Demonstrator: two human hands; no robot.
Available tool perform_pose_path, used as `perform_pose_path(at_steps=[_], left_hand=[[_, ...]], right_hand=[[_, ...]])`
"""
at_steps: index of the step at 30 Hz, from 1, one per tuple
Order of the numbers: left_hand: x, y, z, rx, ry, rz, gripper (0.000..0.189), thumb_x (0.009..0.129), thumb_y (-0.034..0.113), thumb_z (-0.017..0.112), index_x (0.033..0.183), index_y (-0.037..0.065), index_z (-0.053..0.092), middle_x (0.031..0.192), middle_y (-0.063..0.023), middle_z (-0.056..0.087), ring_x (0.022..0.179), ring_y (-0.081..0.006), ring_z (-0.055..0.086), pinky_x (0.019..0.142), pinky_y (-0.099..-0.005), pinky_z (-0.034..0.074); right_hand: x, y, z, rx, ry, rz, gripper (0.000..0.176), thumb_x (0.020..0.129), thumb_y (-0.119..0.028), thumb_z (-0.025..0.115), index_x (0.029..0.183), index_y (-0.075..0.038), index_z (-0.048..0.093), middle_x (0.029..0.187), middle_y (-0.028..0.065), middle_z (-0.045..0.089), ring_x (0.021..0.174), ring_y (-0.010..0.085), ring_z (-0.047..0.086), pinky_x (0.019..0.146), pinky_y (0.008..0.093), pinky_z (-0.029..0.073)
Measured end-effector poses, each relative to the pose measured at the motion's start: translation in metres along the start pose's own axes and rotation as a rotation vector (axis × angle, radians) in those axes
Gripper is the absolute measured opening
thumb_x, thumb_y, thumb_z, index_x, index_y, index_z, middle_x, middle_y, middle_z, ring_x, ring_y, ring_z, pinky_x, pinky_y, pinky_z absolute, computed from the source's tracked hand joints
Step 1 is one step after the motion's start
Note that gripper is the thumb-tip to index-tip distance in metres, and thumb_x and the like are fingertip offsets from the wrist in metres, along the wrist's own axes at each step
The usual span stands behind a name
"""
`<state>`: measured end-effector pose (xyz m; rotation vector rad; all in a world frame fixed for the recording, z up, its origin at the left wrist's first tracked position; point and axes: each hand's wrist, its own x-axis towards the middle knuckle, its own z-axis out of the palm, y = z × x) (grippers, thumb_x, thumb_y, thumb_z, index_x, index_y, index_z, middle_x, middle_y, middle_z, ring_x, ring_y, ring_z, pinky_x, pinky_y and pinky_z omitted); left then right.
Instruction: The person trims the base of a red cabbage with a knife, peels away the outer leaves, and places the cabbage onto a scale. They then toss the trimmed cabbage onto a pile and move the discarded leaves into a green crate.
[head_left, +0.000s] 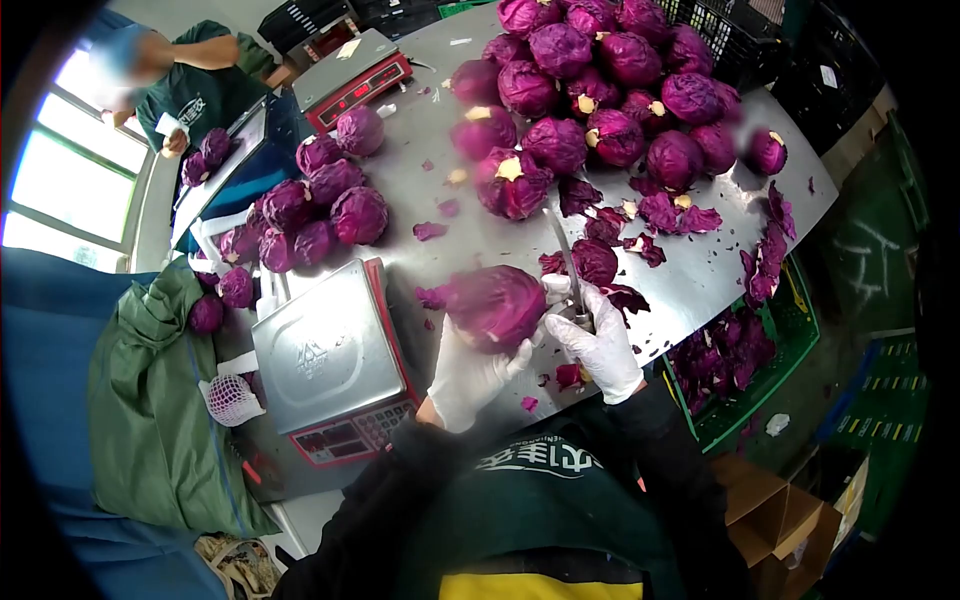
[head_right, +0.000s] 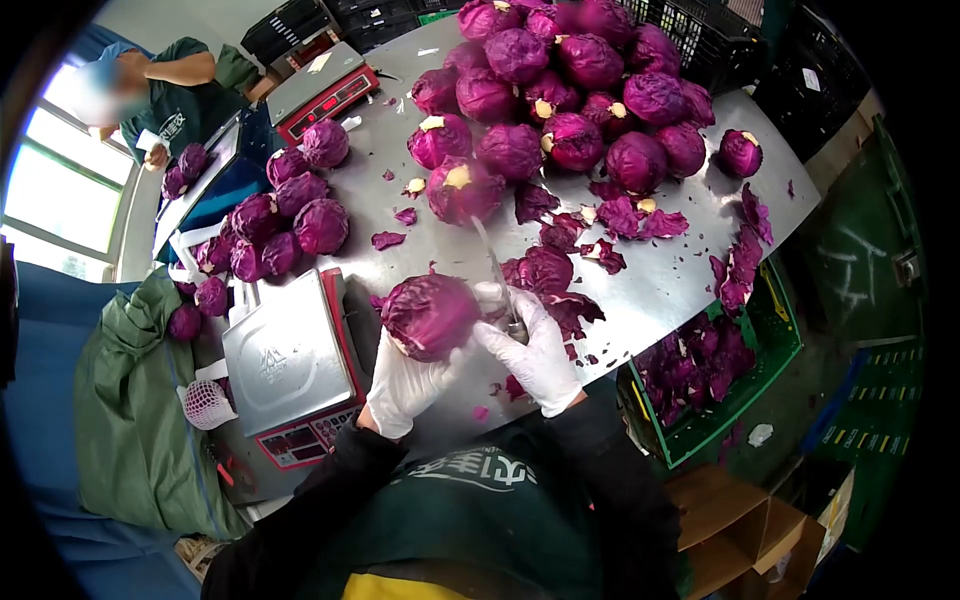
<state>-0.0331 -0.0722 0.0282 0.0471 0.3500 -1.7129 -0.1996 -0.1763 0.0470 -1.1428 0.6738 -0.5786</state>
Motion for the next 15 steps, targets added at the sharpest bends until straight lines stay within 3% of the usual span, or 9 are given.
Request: perform_pose_path(at_steps=[3, 5, 6, 7, 8, 11, 12, 15], left_hand=[[-0.001, -0.007, 0.008, 0.160, 0.094, 0.168, 0.060, 0.103, 0.050, 0.036, 0.144, 0.006, 0.041, 0.141, -0.0206, 0.049, 0.121, -0.0374, 0.056, 0.092, -0.0489, 0.057], [0.000, -0.003, 0.001, 0.239, 0.036, 0.186, 0.059, 0.104, 0.049, 0.034, 0.144, 0.007, 0.042, 0.141, -0.0191, 0.049, 0.124, -0.0348, 0.054, 0.097, -0.0499, 0.054], [0.001, -0.003, 0.001, 0.278, 0.006, 0.194, 0.058, 0.104, 0.049, 0.033, 0.144, 0.008, 0.042, 0.142, -0.0183, 0.049, 0.126, -0.0335, 0.054, 0.099, -0.0504, 0.053], [0.002, -0.005, 0.003, 0.334, 0.111, 0.242, 0.058, 0.104, 0.049, 0.033, 0.144, 0.008, 0.042, 0.142, -0.0179, 0.049, 0.127, -0.0332, 0.053, 0.101, -0.0510, 0.051], [0.003, -0.009, 0.006, 0.391, 0.218, 0.289, 0.058, 0.104, 0.049, 0.033, 0.145, 0.008, 0.042, 0.143, -0.0174, 0.049, 0.128, -0.0329, 0.052, 0.104, -0.0516, 0.048], [0.002, -0.017, 0.028, 0.468, 0.436, 0.344, 0.059, 0.104, 0.051, 0.033, 0.146, 0.010, 0.041, 0.143, -0.0170, 0.048, 0.130, -0.0328, 0.050, 0.108, -0.0531, 0.044], [0.001, -0.018, 0.031, 0.478, 0.493, 0.351, 0.059, 0.104, 0.051, 0.033, 0.146, 0.011, 0.040, 0.144, -0.0170, 0.048, 0.131, -0.0329, 0.049, 0.108, -0.0536, 0.043], [0.000, -0.012, 0.024, 0.419, 0.583, 0.296, 0.060, 0.103, 0.053, 0.034, 0.147, 0.012, 0.040, 0.144, -0.0158, 0.048, 0.129, -0.0334, 0.050, 0.105, -0.0536, 0.044]], right_hand=[[0.000, 0.011, 0.001, -0.194, 0.015, -0.219, 0.050, 0.085, -0.011, 0.077, 0.131, -0.006, 0.057, 0.119, 0.0038, 0.056, 0.106, 0.0119, 0.056, 0.091, 0.0275, 0.048], [0.002, 0.021, 0.003, -0.428, 0.013, -0.377, 0.073, 0.079, -0.027, 0.084, 0.141, -0.012, 0.050, 0.133, 0.0087, 0.044, 0.110, 0.0181, 0.056, 0.095, 0.0313, 0.050], [0.000, 0.011, 0.010, -0.573, 0.035, -0.362, 0.078, 0.078, -0.030, 0.084, 0.145, -0.014, 0.046, 0.135, 0.0099, 0.043, 0.111, 0.0203, 0.057, 0.094, 0.0321, 0.051], [-0.004, 0.002, 0.016, -0.716, 0.058, -0.344, 0.083, 0.078, -0.033, 0.084, 0.148, -0.015, 0.043, 0.136, 0.0112, 0.041, 0.112, 0.0224, 0.057, 0.093, 0.0330, 0.052], [0.000, 0.015, 0.016, -0.803, 0.131, -0.493, 0.080, 0.079, -0.032, 0.083, 0.147, -0.015, 0.045, 0.136, 0.0137, 0.047, 0.114, 0.0258, 0.060, 0.091, 0.0340, 0.054], [0.004, 0.023, 0.011, -0.579, 0.107, -0.429, 0.069, 0.080, -0.030, 0.082, 0.140, -0.011, 0.054, 0.132, 0.0157, 0.057, 0.113, 0.0265, 0.063, 0.093, 0.0342, 0.053], [0.001, 0.012, 0.012, -0.653, 0.182, -0.526, 0.050, 0.082, -0.023, 0.078, 0.128, -0.008, 0.064, 0.117, 0.0148, 0.068, 0.100, 0.0254, 0.070, 0.086, 0.0330, 0.056], [0.006, 0.021, 0.001, -0.954, 0.288, -0.823, 0.040, 0.083, -0.006, 0.075, 0.121, 0.000, 0.064, 0.094, 0.0120, 0.072, 0.077, 0.0163, 0.069, 0.071, 0.0278, 0.055]])
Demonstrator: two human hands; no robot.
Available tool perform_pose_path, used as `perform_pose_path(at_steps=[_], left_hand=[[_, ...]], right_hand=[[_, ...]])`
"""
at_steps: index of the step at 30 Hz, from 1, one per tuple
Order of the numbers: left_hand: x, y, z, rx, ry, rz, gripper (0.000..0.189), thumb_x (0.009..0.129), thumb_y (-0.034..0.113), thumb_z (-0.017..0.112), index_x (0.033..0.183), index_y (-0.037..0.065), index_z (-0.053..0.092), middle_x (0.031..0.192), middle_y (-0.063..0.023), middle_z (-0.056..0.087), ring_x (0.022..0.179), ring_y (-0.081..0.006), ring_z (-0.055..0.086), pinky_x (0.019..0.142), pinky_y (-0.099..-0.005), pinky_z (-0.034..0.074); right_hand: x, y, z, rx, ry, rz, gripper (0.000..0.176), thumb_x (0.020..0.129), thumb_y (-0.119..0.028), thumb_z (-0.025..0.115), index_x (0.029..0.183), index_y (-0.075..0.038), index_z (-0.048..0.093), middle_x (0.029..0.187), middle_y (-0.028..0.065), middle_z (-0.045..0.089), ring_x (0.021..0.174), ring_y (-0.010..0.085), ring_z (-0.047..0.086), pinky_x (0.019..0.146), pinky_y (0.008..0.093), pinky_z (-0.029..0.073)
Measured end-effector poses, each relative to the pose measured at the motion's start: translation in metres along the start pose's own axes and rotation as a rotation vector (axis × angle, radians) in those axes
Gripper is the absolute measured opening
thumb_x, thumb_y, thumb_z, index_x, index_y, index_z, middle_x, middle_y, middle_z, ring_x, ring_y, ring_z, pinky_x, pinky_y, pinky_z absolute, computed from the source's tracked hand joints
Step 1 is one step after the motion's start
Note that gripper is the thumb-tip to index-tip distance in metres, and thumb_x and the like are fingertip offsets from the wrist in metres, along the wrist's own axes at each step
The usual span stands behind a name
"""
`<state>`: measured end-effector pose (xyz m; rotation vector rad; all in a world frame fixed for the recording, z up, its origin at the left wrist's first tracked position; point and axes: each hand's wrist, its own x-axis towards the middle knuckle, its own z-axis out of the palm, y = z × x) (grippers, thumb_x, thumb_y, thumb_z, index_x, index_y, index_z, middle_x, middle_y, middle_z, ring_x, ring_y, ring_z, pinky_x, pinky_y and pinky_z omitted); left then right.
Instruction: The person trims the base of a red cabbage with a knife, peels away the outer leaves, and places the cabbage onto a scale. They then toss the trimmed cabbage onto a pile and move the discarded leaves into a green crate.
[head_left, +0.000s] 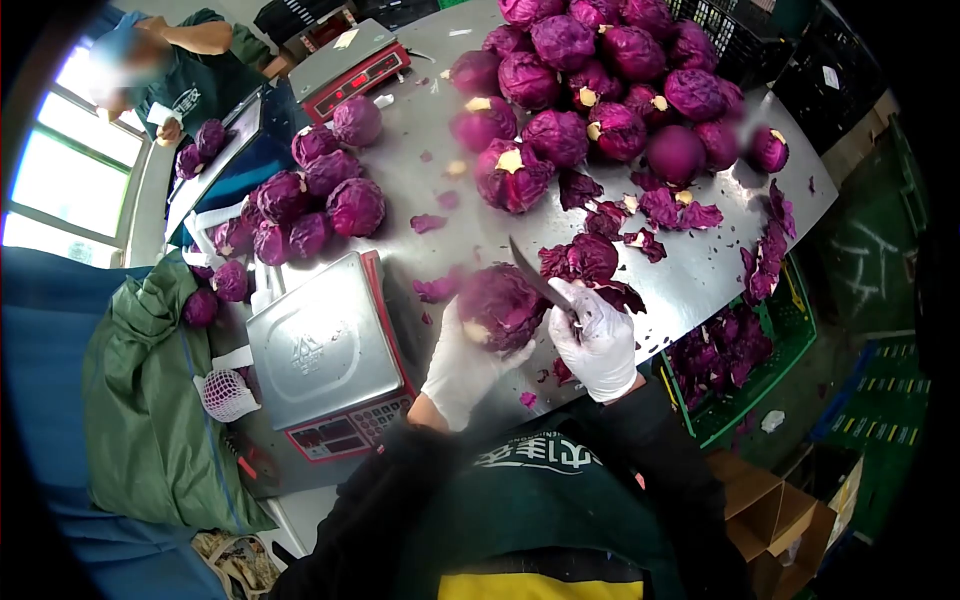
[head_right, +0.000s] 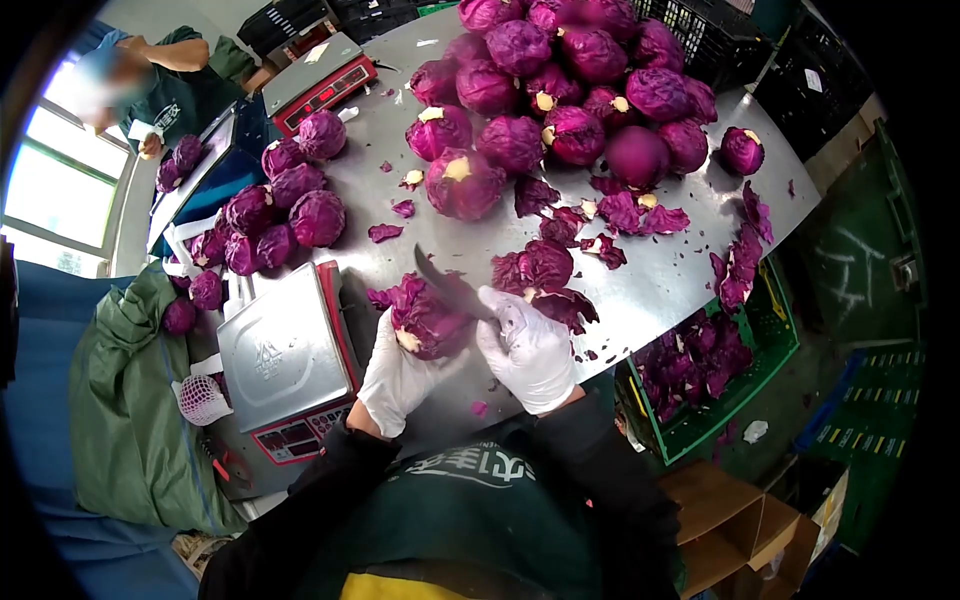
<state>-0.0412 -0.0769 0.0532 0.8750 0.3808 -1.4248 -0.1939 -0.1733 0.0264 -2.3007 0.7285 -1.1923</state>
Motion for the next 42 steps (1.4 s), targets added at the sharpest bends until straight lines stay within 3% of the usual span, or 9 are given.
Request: perform_pose_path(at_steps=[4, 6, 11, 20, 27, 30, 33, 38, 42], left_hand=[[0.005, 0.001, -0.025, -0.078, -0.221, -0.109, 0.059, 0.103, 0.053, 0.035, 0.146, 0.013, 0.041, 0.145, -0.0146, 0.048, 0.127, -0.0336, 0.051, 0.101, -0.0535, 0.046], [-0.002, 0.002, -0.017, -0.054, -0.195, -0.032, 0.058, 0.103, 0.053, 0.035, 0.146, 0.013, 0.041, 0.145, -0.0149, 0.048, 0.126, -0.0339, 0.053, 0.099, -0.0531, 0.048], [0.006, -0.004, -0.018, 0.191, -0.172, 0.104, 0.053, 0.104, 0.050, 0.040, 0.138, 0.011, 0.047, 0.123, -0.0089, 0.060, 0.110, -0.0266, 0.059, 0.097, -0.0522, 0.049], [-0.007, -0.005, 0.003, 0.536, 0.004, 0.201, 0.046, 0.107, 0.043, 0.036, 0.140, 0.012, 0.044, 0.125, -0.0067, 0.059, 0.109, -0.0257, 0.060, 0.107, -0.0576, 0.041], [0.009, -0.004, -0.037, 0.415, -0.191, 0.191, 0.065, 0.100, 0.056, 0.037, 0.147, 0.012, 0.041, 0.145, -0.0177, 0.049, 0.121, -0.0435, 0.055, 0.096, -0.0565, 0.050], [0.010, 0.007, -0.037, 0.517, -0.420, 0.253, 0.070, 0.097, 0.060, 0.040, 0.147, 0.011, 0.041, 0.144, -0.0183, 0.049, 0.121, -0.0443, 0.056, 0.094, -0.0548, 0.052], [0.005, 0.012, -0.028, 0.385, -0.534, 0.223, 0.078, 0.094, 0.065, 0.045, 0.146, 0.008, 0.040, 0.143, -0.0173, 0.051, 0.123, -0.0384, 0.056, 0.099, -0.0535, 0.051], [-0.004, 0.016, -0.008, -0.069, -0.409, -0.018, 0.074, 0.094, 0.055, 0.060, 0.145, 0.006, 0.039, 0.142, -0.0130, 0.051, 0.130, -0.0316, 0.051, 0.107, -0.0499, 0.046], [-0.008, 0.007, -0.014, 0.366, -0.258, 0.301, 0.065, 0.096, 0.046, 0.062, 0.144, 0.006, 0.042, 0.144, -0.0143, 0.050, 0.130, -0.0327, 0.051, 0.107, -0.0513, 0.045]], right_hand=[[0.014, 0.062, -0.015, 0.301, 0.108, 0.752, 0.027, 0.086, -0.010, 0.070, 0.112, -0.002, 0.070, 0.097, 0.0111, 0.072, 0.082, 0.0208, 0.070, 0.075, 0.0289, 0.057], [0.023, 0.088, -0.042, -0.232, 0.005, 0.392, 0.034, 0.086, -0.016, 0.074, 0.116, -0.001, 0.067, 0.110, 0.0111, 0.067, 0.098, 0.0185, 0.066, 0.087, 0.0297, 0.053], [0.031, -0.015, -0.025, 0.069, -0.354, 0.169, 0.074, 0.074, -0.045, 0.082, 0.138, -0.017, 0.055, 0.126, 0.0109, 0.049, 0.110, 0.0252, 0.059, 0.091, 0.0343, 0.052], [0.002, 0.004, 0.005, -0.277, -0.252, -0.142, 0.070, 0.079, -0.017, 0.076, 0.144, -0.014, 0.049, 0.100, 0.0099, 0.066, 0.073, 0.0217, 0.068, 0.062, 0.0336, 0.056], [0.044, 0.081, -0.044, -0.201, -0.237, 0.736, 0.036, 0.092, -0.028, 0.063, 0.120, -0.005, 0.067, 0.096, 0.0161, 0.071, 0.076, 0.0287, 0.069, 0.072, 0.0355, 0.056], [0.036, 0.061, -0.041, -0.166, -0.051, 0.250, 0.049, 0.089, -0.031, 0.071, 0.130, -0.006, 0.062, 0.120, 0.0156, 0.065, 0.111, 0.0301, 0.062, 0.095, 0.0369, 0.048], [0.030, 0.016, -0.029, 0.735, -0.390, 0.530, 0.068, 0.078, -0.027, 0.084, 0.139, -0.016, 0.057, 0.121, 0.0015, 0.063, 0.091, 0.0097, 0.058, 0.087, 0.0262, 0.050], [0.026, -0.010, -0.019, 0.830, -0.433, 0.693, 0.061, 0.085, -0.019, 0.079, 0.140, -0.004, 0.055, 0.123, 0.0014, 0.064, 0.090, 0.0050, 0.056, 0.087, 0.0221, 0.048], [0.013, -0.006, -0.005, 0.742, -0.309, 0.593, 0.045, 0.089, -0.016, 0.073, 0.131, -0.003, 0.063, 0.111, 0.0053, 0.071, 0.084, 0.0061, 0.061, 0.081, 0.0236, 0.050]])
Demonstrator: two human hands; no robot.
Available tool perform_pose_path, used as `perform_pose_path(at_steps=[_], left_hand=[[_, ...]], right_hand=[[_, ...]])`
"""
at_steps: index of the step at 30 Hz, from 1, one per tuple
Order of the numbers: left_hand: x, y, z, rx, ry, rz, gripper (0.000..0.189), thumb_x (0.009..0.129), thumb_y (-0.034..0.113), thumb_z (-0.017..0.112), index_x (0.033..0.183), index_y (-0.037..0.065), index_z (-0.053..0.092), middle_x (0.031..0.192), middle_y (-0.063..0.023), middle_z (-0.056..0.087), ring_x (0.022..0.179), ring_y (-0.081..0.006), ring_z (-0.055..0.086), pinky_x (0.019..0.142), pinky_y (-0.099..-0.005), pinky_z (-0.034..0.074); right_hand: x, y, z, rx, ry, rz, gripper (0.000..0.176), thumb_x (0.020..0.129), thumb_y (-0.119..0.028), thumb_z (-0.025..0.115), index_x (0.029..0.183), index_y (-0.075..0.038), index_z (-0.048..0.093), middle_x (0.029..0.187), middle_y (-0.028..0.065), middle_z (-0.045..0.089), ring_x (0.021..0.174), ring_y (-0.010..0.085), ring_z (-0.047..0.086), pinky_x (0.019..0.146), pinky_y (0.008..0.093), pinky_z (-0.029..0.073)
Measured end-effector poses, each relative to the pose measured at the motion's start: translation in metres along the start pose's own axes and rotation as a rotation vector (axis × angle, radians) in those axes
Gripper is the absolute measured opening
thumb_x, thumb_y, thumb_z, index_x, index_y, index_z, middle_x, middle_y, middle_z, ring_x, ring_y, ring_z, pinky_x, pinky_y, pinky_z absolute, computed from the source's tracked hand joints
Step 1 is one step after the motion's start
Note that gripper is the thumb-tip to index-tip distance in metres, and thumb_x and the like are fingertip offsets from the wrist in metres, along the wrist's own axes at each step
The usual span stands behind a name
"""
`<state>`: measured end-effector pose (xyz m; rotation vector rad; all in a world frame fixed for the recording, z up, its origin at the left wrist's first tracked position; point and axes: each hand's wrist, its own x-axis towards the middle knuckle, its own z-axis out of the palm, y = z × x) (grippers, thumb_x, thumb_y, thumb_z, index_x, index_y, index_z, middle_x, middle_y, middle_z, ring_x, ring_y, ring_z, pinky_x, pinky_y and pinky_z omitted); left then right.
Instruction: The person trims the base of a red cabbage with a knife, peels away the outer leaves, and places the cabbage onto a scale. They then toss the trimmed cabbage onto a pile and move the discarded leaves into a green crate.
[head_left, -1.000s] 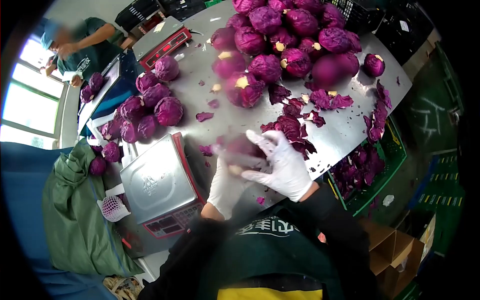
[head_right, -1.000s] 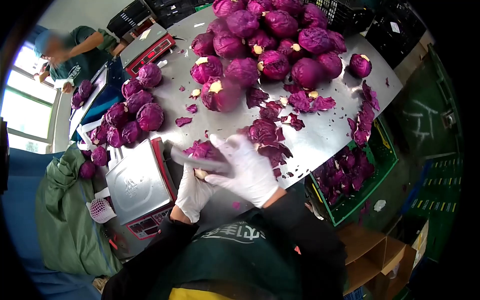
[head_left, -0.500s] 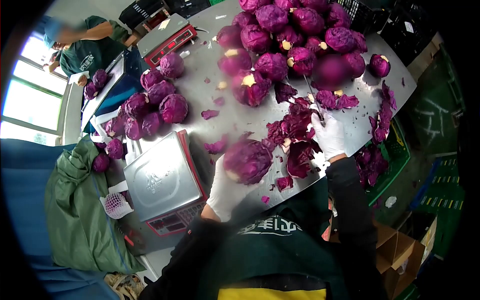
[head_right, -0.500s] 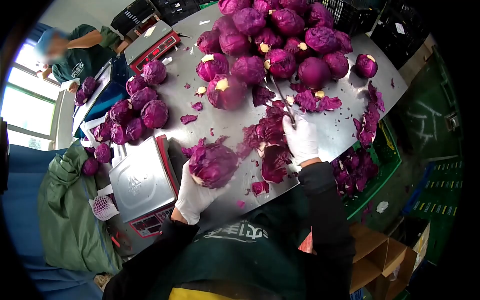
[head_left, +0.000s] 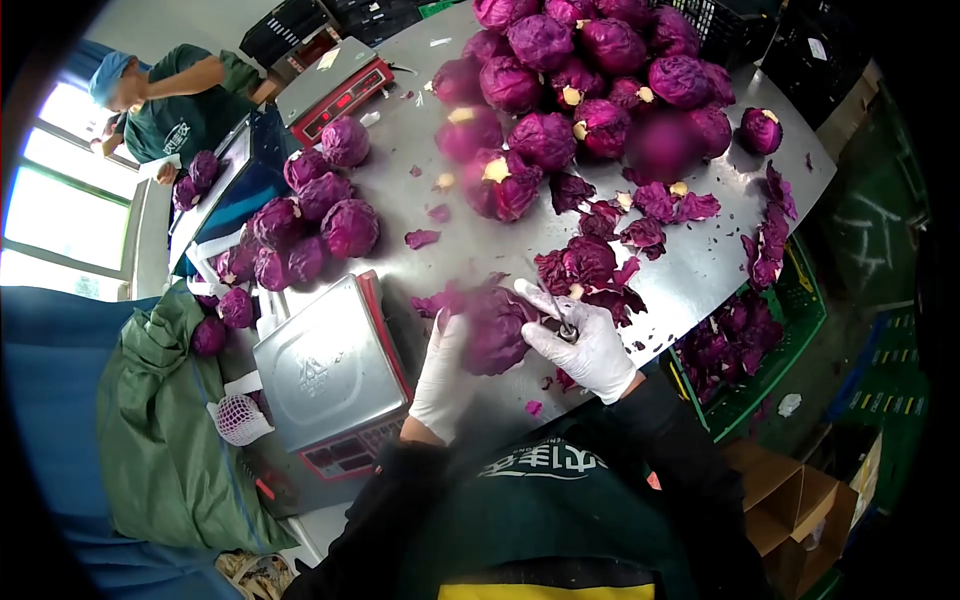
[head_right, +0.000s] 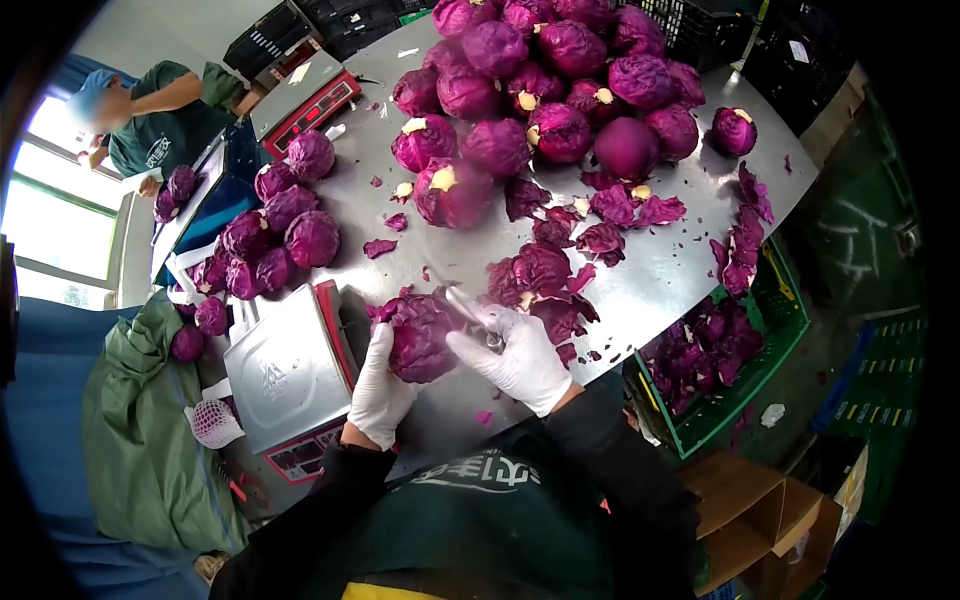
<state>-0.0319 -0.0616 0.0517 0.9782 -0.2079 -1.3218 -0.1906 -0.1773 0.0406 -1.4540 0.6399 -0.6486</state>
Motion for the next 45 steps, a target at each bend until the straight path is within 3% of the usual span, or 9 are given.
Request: perform_pose_path(at_steps=[6, 11, 15, 20, 24, 34, 37, 40, 45], left_hand=[[0.005, -0.027, -0.050, -0.308, 0.015, -0.214, 0.081, 0.091, 0.063, 0.056, 0.148, 0.010, 0.037, 0.140, -0.0252, 0.049, 0.122, -0.0440, 0.055, 0.081, -0.0621, 0.057], [0.015, -0.018, -0.050, -0.958, -0.562, -0.472, 0.093, 0.091, 0.075, 0.041, 0.153, 0.008, 0.025, 0.138, -0.0392, 0.043, 0.123, -0.0530, 0.050, 0.077, -0.0599, 0.058], [0.011, 0.005, -0.044, -0.840, -0.298, -0.404, 0.093, 0.084, 0.081, 0.045, 0.141, 0.007, 0.047, 0.131, -0.0337, 0.052, 0.105, -0.0546, 0.060, 0.053, -0.0459, 0.061], [0.003, 0.116, -0.067, -0.112, 0.213, 0.281, 0.063, 0.097, 0.047, 0.055, 0.146, 0.010, 0.041, 0.141, -0.0174, 0.051, 0.127, -0.0385, 0.053, 0.101, -0.0573, 0.047], [0.030, 0.224, -0.161, 0.821, 0.503, 0.869, 0.055, 0.091, 0.023, 0.072, 0.136, 0.004, 0.047, 0.129, -0.0124, 0.057, 0.118, -0.0220, 0.057, 0.097, -0.0311, 0.048], [0.088, 0.292, -0.425, 0.414, 1.412, 0.705, 0.046, 0.086, 0.023, 0.076, 0.123, -0.001, 0.065, 0.119, -0.0121, 0.067, 0.106, -0.0218, 0.063, 0.091, -0.0335, 0.051], [0.108, 0.293, -0.507, 0.549, 1.132, 0.737, 0.044, 0.085, 0.023, 0.078, 0.119, -0.001, 0.064, 0.107, -0.0091, 0.069, 0.089, -0.0202, 0.065, 0.080, -0.0328, 0.052], [0.078, 0.295, -0.348, 0.648, 1.261, 0.164, 0.100, 0.076, 0.053, 0.081, 0.146, -0.003, 0.037, 0.143, -0.0164, 0.049, 0.124, -0.0266, 0.050, 0.094, -0.0420, 0.048], [0.092, 0.300, -0.338, 1.337, 1.619, 0.477, 0.084, 0.076, 0.046, 0.081, 0.141, 0.004, 0.049, 0.136, -0.0217, 0.055, 0.118, -0.0353, 0.059, 0.103, -0.0459, 0.045]], right_hand=[[0.032, 0.022, -0.044, -0.085, 0.458, 0.108, 0.024, 0.094, -0.022, 0.065, 0.103, 0.000, 0.069, 0.076, 0.0049, 0.069, 0.069, 0.0096, 0.061, 0.065, 0.0278, 0.051], [0.048, 0.025, -0.075, -0.757, 0.479, -0.318, 0.061, 0.088, -0.028, 0.075, 0.135, 0.004, 0.054, 0.109, 0.0137, 0.064, 0.083, 0.0127, 0.060, 0.073, 0.0245, 0.048], [0.032, 0.010, -0.020, -0.141, 0.065, 0.078, 0.040, 0.087, -0.019, 0.074, 0.119, 0.003, 0.064, 0.090, 0.0088, 0.066, 0.073, 0.0115, 0.059, 0.069, 0.0252, 0.049], [0.034, 0.033, -0.005, -0.552, -0.031, -0.017, 0.027, 0.087, -0.014, 0.071, 0.111, -0.001, 0.068, 0.095, 0.0099, 0.067, 0.077, 0.0159, 0.065, 0.071, 0.0300, 0.052], [0.023, 0.081, 0.005, -0.296, 0.034, 0.008, 0.061, 0.079, -0.018, 0.079, 0.134, -0.007, 0.055, 0.124, 0.0192, 0.059, 0.109, 0.0269, 0.061, 0.096, 0.0312, 0.047], [0.022, 0.061, 0.008, -1.276, -0.062, 0.138, 0.092, 0.075, -0.040, 0.081, 0.153, -0.027, 0.032, 0.158, 0.0150, 0.024, 0.123, 0.0410, 0.048, 0.087, 0.0456, 0.056], [0.032, 0.059, -0.004, -1.370, 0.000, 0.276, 0.084, 0.083, -0.047, 0.070, 0.154, -0.028, 0.029, 0.157, 0.0137, 0.028, 0.116, 0.0395, 0.053, 0.083, 0.0442, 0.057], [0.033, 0.076, -0.035, -1.408, 0.163, 0.259, 0.079, 0.088, -0.052, 0.062, 0.154, -0.025, 0.030, 0.153, 0.0138, 0.035, 0.113, 0.0374, 0.054, 0.083, 0.0427, 0.058], [0.013, 0.103, -0.122, -1.478, 0.529, 0.253, 0.060, 0.092, -0.045, 0.061, 0.144, -0.019, 0.047, 0.147, 0.0121, 0.040, 0.113, 0.0376, 0.054, 0.087, 0.0445, 0.055]])
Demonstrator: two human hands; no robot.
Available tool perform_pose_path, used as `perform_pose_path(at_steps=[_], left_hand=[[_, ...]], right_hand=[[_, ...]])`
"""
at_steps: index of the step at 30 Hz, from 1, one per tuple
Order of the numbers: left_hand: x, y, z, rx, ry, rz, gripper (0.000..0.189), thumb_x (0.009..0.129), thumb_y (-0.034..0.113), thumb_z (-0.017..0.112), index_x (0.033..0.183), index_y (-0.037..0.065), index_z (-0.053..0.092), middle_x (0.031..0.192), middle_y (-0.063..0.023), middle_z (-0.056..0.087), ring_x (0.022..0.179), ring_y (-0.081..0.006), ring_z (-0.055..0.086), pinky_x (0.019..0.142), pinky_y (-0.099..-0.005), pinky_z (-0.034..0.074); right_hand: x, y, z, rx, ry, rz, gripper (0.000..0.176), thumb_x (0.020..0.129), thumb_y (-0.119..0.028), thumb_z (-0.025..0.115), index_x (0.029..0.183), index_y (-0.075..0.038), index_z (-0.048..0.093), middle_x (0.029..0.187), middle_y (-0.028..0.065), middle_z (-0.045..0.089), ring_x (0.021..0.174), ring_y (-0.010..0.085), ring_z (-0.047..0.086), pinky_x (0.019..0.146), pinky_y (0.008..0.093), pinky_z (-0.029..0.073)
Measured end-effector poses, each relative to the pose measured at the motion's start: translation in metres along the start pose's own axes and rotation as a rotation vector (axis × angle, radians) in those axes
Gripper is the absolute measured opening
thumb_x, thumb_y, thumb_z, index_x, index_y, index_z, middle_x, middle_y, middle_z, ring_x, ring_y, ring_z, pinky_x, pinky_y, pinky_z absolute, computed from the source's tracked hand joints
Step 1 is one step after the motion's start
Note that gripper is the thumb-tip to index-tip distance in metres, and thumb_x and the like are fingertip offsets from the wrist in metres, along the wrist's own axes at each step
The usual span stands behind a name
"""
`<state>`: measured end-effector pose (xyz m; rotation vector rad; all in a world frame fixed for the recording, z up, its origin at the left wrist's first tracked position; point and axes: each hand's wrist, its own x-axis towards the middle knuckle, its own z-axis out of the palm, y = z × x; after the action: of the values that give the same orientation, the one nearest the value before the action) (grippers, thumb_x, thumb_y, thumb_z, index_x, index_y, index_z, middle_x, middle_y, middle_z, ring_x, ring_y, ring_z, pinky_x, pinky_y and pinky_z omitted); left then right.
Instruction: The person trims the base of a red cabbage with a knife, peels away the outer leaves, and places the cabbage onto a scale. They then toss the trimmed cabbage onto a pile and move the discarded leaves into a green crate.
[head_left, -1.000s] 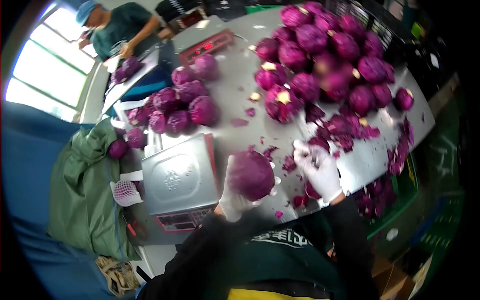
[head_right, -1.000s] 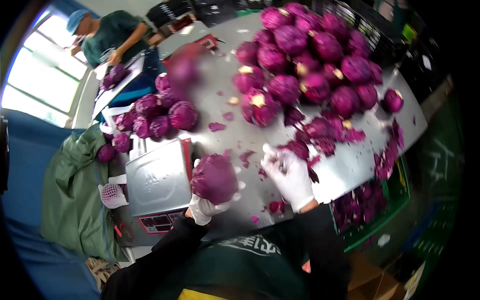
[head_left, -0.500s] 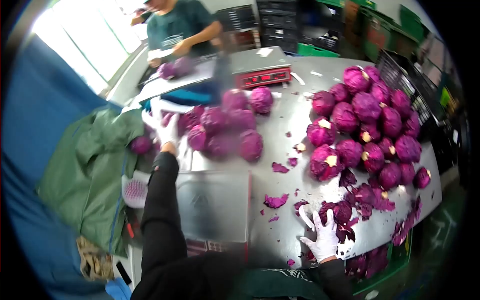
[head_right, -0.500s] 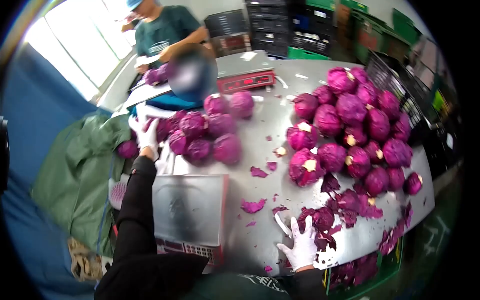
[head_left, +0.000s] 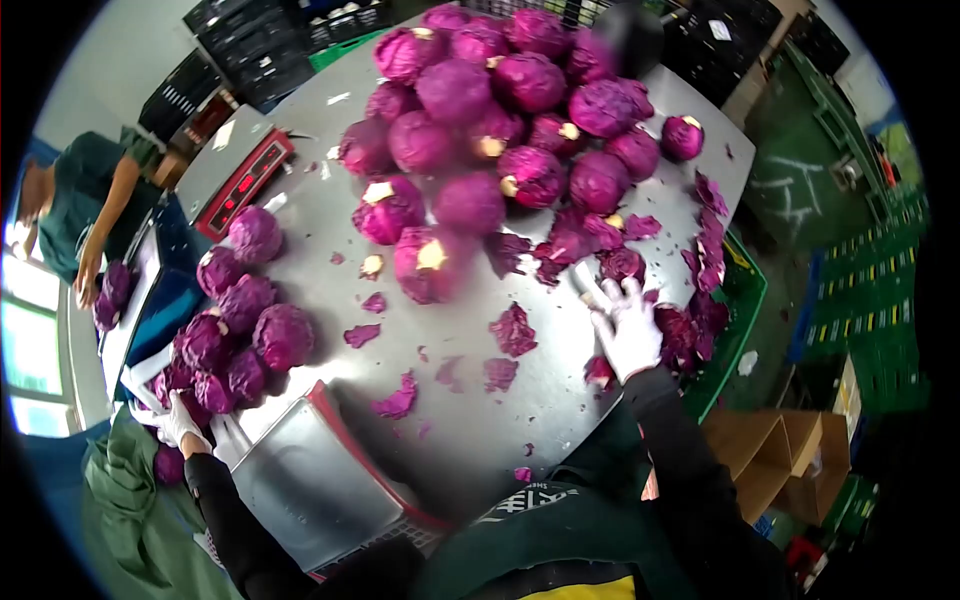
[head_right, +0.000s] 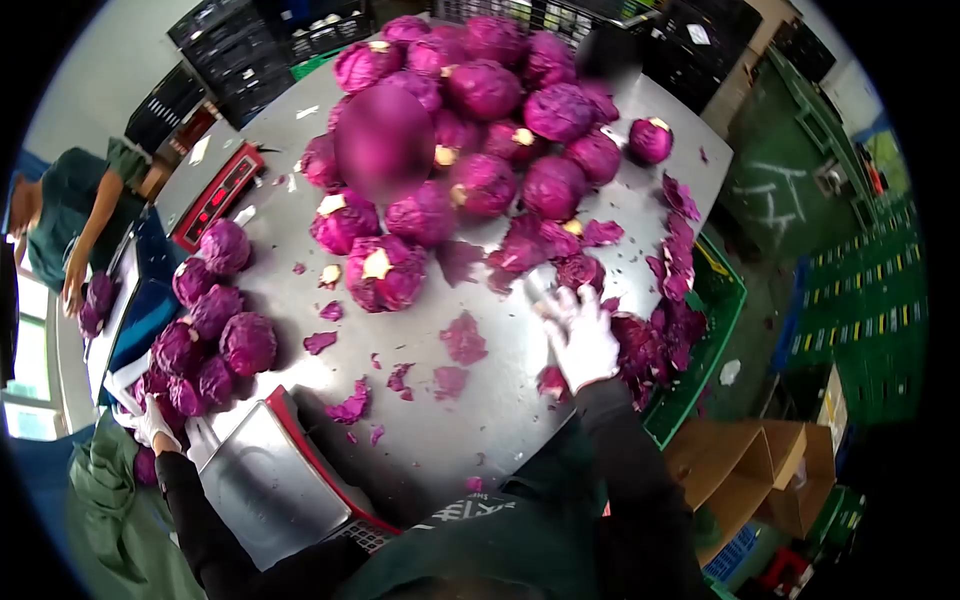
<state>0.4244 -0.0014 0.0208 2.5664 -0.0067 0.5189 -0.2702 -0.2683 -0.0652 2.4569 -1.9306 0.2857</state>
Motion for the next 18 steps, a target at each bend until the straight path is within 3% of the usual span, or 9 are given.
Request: perform_pose_path(at_steps=[3, 4, 5, 7, 8, 10, 11, 14, 18], left_hand=[[-0.038, 0.044, 0.007, 0.064, 0.267, 0.711, 0.071, 0.082, 0.032, 0.079, 0.134, -0.006, 0.049, 0.134, -0.0217, 0.054, 0.116, -0.0378, 0.058, 0.104, -0.0464, 0.042], [-0.099, 0.090, -0.019, -0.249, 0.043, 0.845, 0.060, 0.084, 0.020, 0.075, 0.133, -0.005, 0.051, 0.133, -0.0204, 0.053, 0.121, -0.0338, 0.053, 0.106, -0.0435, 0.040], [-0.158, 0.135, -0.054, -0.418, -0.404, 0.890, 0.056, 0.083, 0.012, 0.073, 0.133, -0.002, 0.052, 0.135, -0.0191, 0.050, 0.125, -0.0313, 0.048, 0.106, -0.0397, 0.039], [-0.249, 0.162, -0.079, -0.461, -0.689, 1.224, 0.063, 0.076, 0.007, 0.079, 0.130, -0.001, 0.049, 0.126, -0.0157, 0.051, 0.115, -0.0277, 0.053, 0.100, -0.0362, 0.042], [-0.283, 0.161, -0.078, -0.323, -0.749, 1.475, 0.080, 0.071, 0.013, 0.084, 0.139, 0.000, 0.043, 0.137, -0.0181, 0.045, 0.119, -0.0320, 0.051, 0.102, -0.0409, 0.041], [-0.339, 0.144, -0.068, -0.080, -1.169, 1.310, 0.114, 0.067, 0.039, 0.089, 0.154, 0.006, 0.024, 0.156, -0.0328, 0.017, 0.144, -0.0541, 0.014, 0.116, -0.0576, 0.023], [-0.356, 0.131, -0.055, 0.158, -1.152, 1.327, 0.128, 0.065, 0.046, 0.089, 0.158, 0.010, 0.009, 0.157, -0.0339, 0.011, 0.145, -0.0548, 0.010, 0.115, -0.0618, 0.018], [-0.392, 0.117, -0.024, 0.386, -1.157, 1.043, 0.141, 0.062, 0.053, 0.088, 0.158, 0.012, -0.006, 0.158, -0.0361, 0.004, 0.147, -0.0543, 0.005, 0.114, -0.0626, 0.017], [-0.452, 0.137, -0.005, 0.029, -1.048, 1.194, 0.140, 0.059, 0.052, 0.090, 0.155, -0.003, 0.005, 0.156, -0.0364, 0.014, 0.146, -0.0489, 0.016, 0.116, -0.0565, 0.020]], right_hand=[[0.011, 0.080, -0.011, 0.033, 0.001, 0.273, 0.057, 0.089, -0.040, 0.065, 0.139, -0.017, 0.053, 0.147, 0.0135, 0.041, 0.121, 0.0403, 0.051, 0.092, 0.0483, 0.053], [0.013, 0.107, -0.016, 0.013, -0.007, 0.357, 0.058, 0.089, -0.040, 0.066, 0.140, -0.016, 0.053, 0.146, 0.0154, 0.041, 0.122, 0.0405, 0.051, 0.095, 0.0478, 0.051], [0.009, 0.134, -0.018, -0.008, -0.020, 0.436, 0.059, 0.089, -0.040, 0.066, 0.140, -0.015, 0.053, 0.146, 0.0172, 0.042, 0.124, 0.0406, 0.050, 0.098, 0.0472, 0.049], [-0.003, 0.181, -0.006, -0.060, 0.170, 0.503, 0.060, 0.090, -0.039, 0.066, 0.142, -0.013, 0.053, 0.145, 0.0209, 0.042, 0.124, 0.0404, 0.050, 0.102, 0.0461, 0.046], [-0.009, 0.195, -0.002, -0.041, 0.208, 0.490, 0.057, 0.092, -0.037, 0.065, 0.141, -0.011, 0.054, 0.143, 0.0213, 0.044, 0.125, 0.0385, 0.050, 0.105, 0.0448, 0.044], [-0.028, 0.192, 0.003, 0.215, 0.236, 0.499, 0.051, 0.094, -0.032, 0.064, 0.138, -0.007, 0.056, 0.135, 0.0191, 0.048, 0.123, 0.0336, 0.051, 0.104, 0.0410, 0.044], [-0.039, 0.182, 0.006, 0.282, 0.251, 0.463, 0.050, 0.094, -0.029, 0.065, 0.137, -0.006, 0.057, 0.132, 0.0182, 0.049, 0.122, 0.0318, 0.052, 0.103, 0.0391, 0.044], [-0.072, 0.157, 0.013, 0.609, 0.226, 0.423, 0.042, 0.091, -0.014, 0.067, 0.131, -0.003, 0.059, 0.123, 0.0154, 0.053, 0.114, 0.0269, 0.054, 0.096, 0.0335, 0.045], [-0.103, 0.139, 0.017, 0.781, 0.091, 0.567, 0.036, 0.093, -0.005, 0.063, 0.129, 0.000, 0.057, 0.128, 0.0089, 0.055, 0.090, 0.0110, 0.056, 0.083, 0.0233, 0.047]])
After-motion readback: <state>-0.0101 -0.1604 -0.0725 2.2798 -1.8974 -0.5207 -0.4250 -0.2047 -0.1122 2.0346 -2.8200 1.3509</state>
